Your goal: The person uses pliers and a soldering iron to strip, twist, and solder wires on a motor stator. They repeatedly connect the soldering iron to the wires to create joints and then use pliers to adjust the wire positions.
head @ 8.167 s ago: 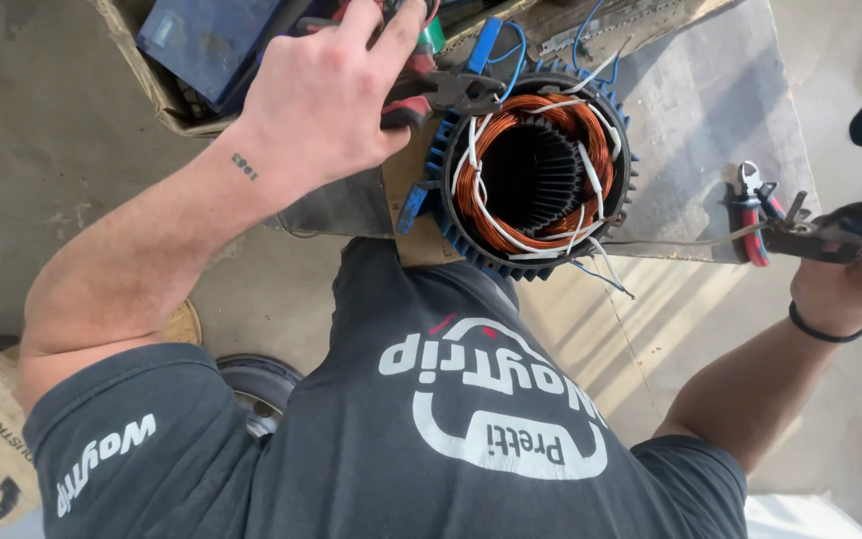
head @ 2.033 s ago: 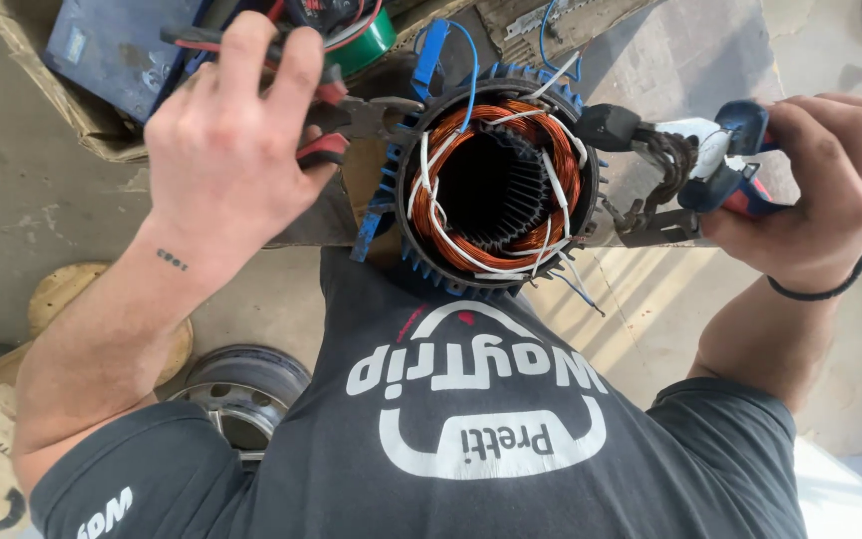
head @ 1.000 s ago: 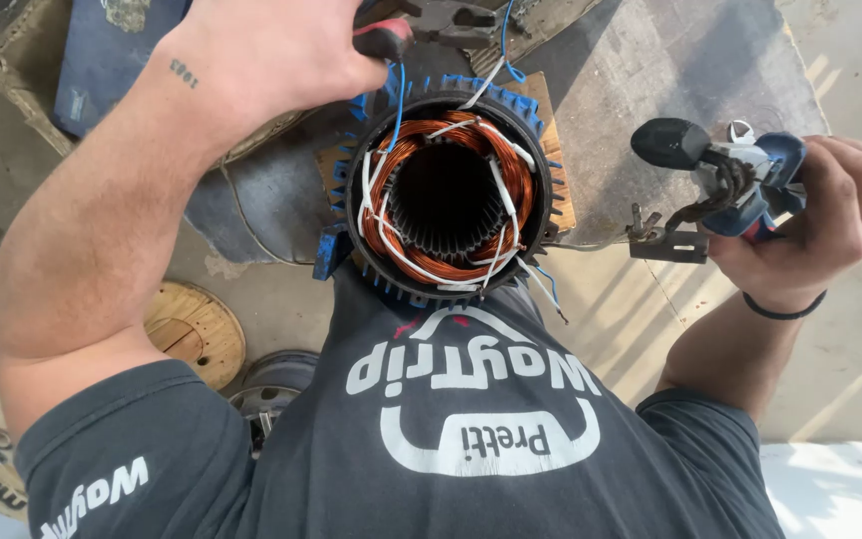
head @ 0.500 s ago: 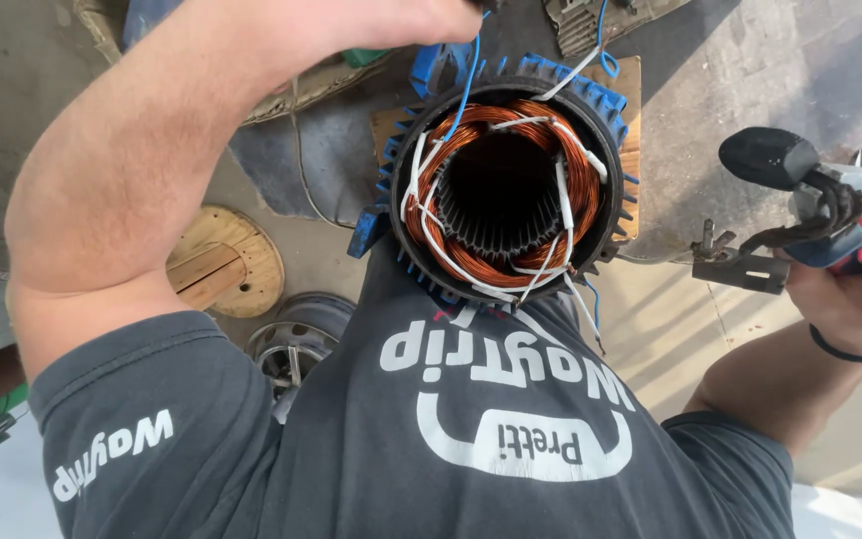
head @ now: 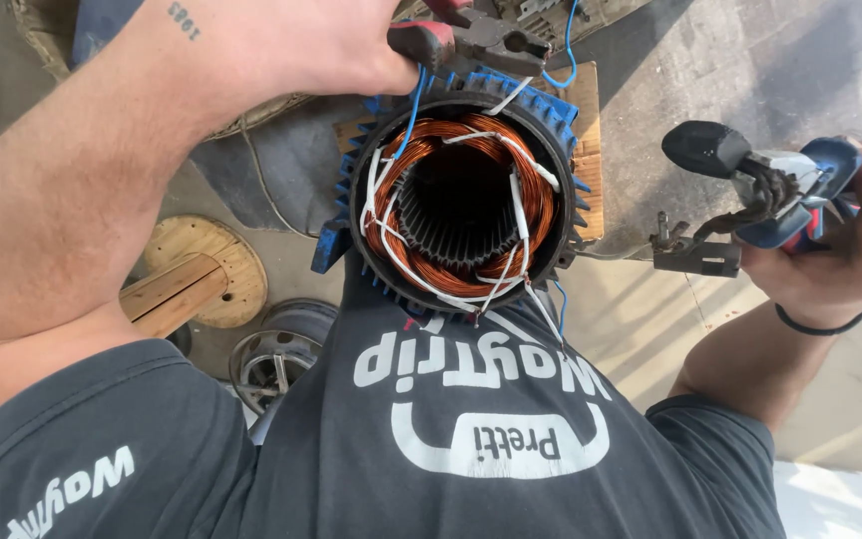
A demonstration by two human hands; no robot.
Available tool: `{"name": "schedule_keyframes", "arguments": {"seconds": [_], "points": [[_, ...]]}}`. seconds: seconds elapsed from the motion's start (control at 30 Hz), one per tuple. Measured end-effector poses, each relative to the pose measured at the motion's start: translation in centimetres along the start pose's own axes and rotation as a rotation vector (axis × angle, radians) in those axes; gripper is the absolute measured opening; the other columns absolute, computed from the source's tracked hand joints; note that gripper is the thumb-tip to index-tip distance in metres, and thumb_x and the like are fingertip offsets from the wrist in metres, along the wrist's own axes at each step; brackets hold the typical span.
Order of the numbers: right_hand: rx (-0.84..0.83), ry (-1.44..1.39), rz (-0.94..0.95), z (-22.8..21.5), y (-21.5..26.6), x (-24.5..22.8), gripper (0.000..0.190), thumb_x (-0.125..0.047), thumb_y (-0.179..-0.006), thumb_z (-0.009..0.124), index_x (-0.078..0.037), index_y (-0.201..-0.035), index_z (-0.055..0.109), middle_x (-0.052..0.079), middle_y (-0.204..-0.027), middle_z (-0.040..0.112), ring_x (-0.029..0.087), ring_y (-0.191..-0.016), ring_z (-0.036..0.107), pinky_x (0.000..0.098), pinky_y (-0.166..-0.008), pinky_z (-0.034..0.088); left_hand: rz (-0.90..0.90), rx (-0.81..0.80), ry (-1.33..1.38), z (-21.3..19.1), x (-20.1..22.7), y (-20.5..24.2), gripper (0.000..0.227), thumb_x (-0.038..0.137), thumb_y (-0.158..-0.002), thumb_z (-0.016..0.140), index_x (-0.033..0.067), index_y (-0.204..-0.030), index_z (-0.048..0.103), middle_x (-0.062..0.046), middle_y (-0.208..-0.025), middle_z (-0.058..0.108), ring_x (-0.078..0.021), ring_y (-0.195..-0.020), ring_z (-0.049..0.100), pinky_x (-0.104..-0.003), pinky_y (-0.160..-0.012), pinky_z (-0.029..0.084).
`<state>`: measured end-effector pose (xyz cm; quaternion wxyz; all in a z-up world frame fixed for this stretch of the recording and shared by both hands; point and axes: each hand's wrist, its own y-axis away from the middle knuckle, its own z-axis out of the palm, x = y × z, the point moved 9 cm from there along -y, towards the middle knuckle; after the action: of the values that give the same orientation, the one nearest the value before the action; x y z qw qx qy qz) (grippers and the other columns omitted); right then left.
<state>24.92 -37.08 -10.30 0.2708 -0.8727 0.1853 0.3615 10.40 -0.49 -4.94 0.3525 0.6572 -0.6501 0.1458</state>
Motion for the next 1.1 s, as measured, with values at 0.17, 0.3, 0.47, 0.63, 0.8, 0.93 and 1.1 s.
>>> {"name": "schedule_keyframes", "arguments": {"seconds": [0.17, 0.3, 0.47, 0.63, 0.8, 0.93, 1.1], "points": [[0.064, 0.118, -0.02, -0.4, 0.2, -0.7, 0.069, -0.019, -0.082, 0.091, 0.013, -0.135, 0.062, 0.025, -0.12, 0.064, 0.032, -0.105, 0.061, 0.038, -0.089, 0.051, -0.097, -0.051, 0.015, 1.3, -2.4, -0.2, 0.036, 0.014, -0.09, 0.073, 0.0031, -0.123, 0.066, -0.012, -0.103, 0.073, -0.0246, -0.086, 0.07, -0.037, -0.074, 0.055], [0.077, 0.216, -0.057, -0.5, 0.1, -1.5, 0.064, -0.023, -0.083, 0.091, 0.013, -0.129, 0.066, 0.024, -0.118, 0.066, 0.035, -0.105, 0.063, 0.0417, -0.089, 0.052, 0.007, -0.01, 0.017, 1.0, -1.5, -0.6, 0.039, 0.01, -0.087, 0.073, 0.0011, -0.124, 0.065, -0.014, -0.105, 0.072, -0.0251, -0.092, 0.069, -0.037, -0.079, 0.055], [0.101, 0.292, -0.06, -0.4, -0.5, -2.6, 0.063, -0.027, -0.084, 0.091, 0.011, -0.129, 0.068, 0.023, -0.116, 0.066, 0.036, -0.106, 0.064, 0.0424, -0.09, 0.053, -0.041, -0.041, 0.04, 2.0, -2.6, -1.3, 0.038, 0.009, -0.086, 0.074, 0.0011, -0.121, 0.065, -0.014, -0.103, 0.072, -0.0257, -0.091, 0.069, -0.037, -0.078, 0.055], [0.101, 0.384, -0.152, -0.4, -1.8, -4.5, 0.063, -0.03, -0.084, 0.091, 0.011, -0.125, 0.069, 0.023, -0.119, 0.066, 0.038, -0.108, 0.067, 0.0432, -0.088, 0.054, -0.025, -0.032, 0.069, 2.3, -2.9, -1.5, 0.04, 0.008, -0.086, 0.072, 0.002, -0.124, 0.065, -0.014, -0.105, 0.073, -0.026, -0.093, 0.069, -0.037, -0.079, 0.055], [0.07, 0.394, -0.163, -0.2, -2.1, -3.9, 0.059, -0.029, -0.083, 0.088, 0.009, -0.124, 0.071, 0.022, -0.117, 0.068, 0.035, -0.107, 0.066, 0.0421, -0.091, 0.055, 0.039, 0.034, -0.008, 1.7, -2.1, -0.5, 0.037, 0.012, -0.091, 0.074, 0.0013, -0.126, 0.066, -0.015, -0.105, 0.074, -0.0265, -0.091, 0.071, -0.037, -0.078, 0.056], [-0.012, 0.323, -0.142, 0.6, -3.9, -3.0, 0.059, -0.029, -0.085, 0.085, 0.008, -0.127, 0.07, 0.018, -0.117, 0.067, 0.032, -0.106, 0.064, 0.038, -0.091, 0.052, 0.167, 0.175, -0.3, -0.3, 1.8, 1.2, 0.026, 0.025, -0.104, 0.077, 0.0033, -0.118, 0.071, -0.016, -0.096, 0.074, -0.0299, -0.077, 0.071, -0.04, -0.067, 0.056], [-0.07, 0.369, -0.198, 1.6, -6.8, -5.6, 0.062, -0.031, -0.078, 0.083, 0.007, -0.126, 0.072, 0.017, -0.118, 0.068, 0.032, -0.105, 0.062, 0.0394, -0.091, 0.05, 0.271, 0.378, -0.485, -1.1, 3.1, 4.1, 0.021, 0.028, -0.107, 0.08, 0.0094, -0.113, 0.071, -0.005, -0.095, 0.072, -0.0209, -0.081, 0.07, -0.034, -0.064, 0.053]]}}
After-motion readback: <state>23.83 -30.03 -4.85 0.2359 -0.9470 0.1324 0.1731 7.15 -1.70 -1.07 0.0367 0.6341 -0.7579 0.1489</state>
